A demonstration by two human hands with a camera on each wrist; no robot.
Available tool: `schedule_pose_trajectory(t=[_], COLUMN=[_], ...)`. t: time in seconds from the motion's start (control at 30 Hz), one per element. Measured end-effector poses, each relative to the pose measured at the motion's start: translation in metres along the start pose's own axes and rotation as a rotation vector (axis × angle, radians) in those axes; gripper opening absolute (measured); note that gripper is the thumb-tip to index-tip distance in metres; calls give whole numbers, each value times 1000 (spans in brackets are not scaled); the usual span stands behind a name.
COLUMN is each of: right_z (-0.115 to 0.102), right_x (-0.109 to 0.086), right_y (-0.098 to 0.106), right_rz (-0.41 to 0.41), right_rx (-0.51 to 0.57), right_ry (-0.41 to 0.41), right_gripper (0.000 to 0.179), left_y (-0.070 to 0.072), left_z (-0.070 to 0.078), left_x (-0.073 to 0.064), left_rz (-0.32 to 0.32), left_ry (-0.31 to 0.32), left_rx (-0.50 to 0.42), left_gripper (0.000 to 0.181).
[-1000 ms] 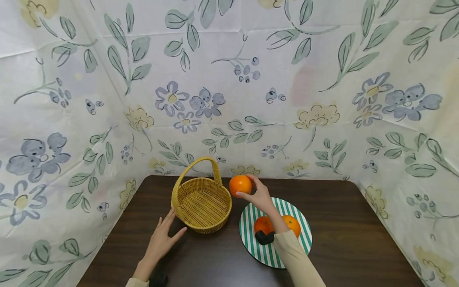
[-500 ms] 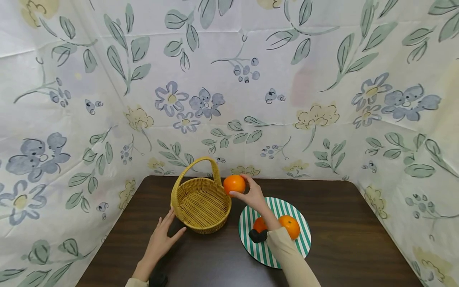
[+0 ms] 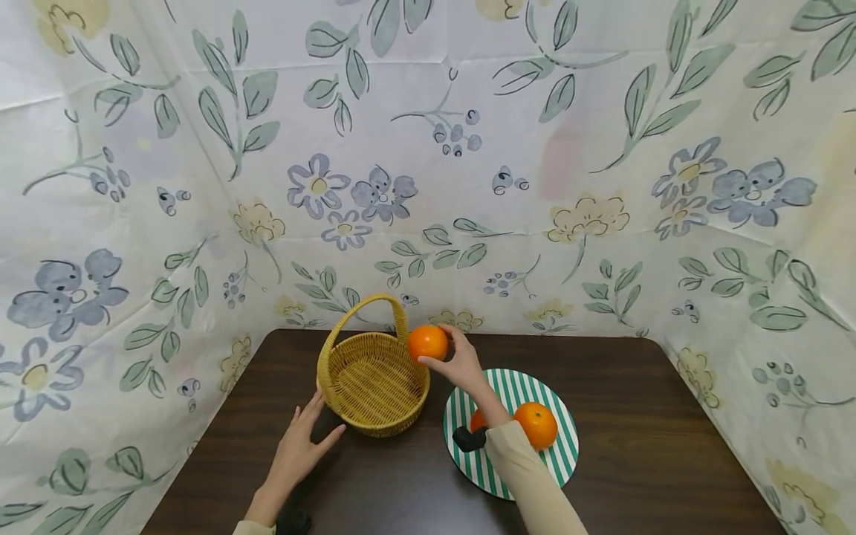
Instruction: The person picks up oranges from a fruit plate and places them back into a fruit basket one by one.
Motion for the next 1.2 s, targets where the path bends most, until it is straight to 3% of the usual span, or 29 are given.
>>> schedule_pose_trajectory(t=[0.53, 1.0, 1.2], right_z=[-11, -17, -24], right_x=[5, 5, 6], right_y=[-23, -47, -57], right_rz=[20, -24, -18], right_rx=[-40, -42, -177], right_ry=[27, 37, 75], right_gripper=[77, 79, 78], left_y=[0, -2, -1], left_z=[-1, -1, 0], left_x=[0, 0, -1], left_rz=[7, 15, 20], left_ry=[-6, -7, -1], left_rx=[5, 0, -14], left_gripper=[81, 79, 79])
Point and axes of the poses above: each hand's wrist, its own x-axis towards the middle knuckle, its own y-axis out of the back of the hand, z = x × y, the point moved 7 cm from there along x, towards the middle knuckle, and after that the axes turned 14 degrees about -x, right-handed, at the moved point
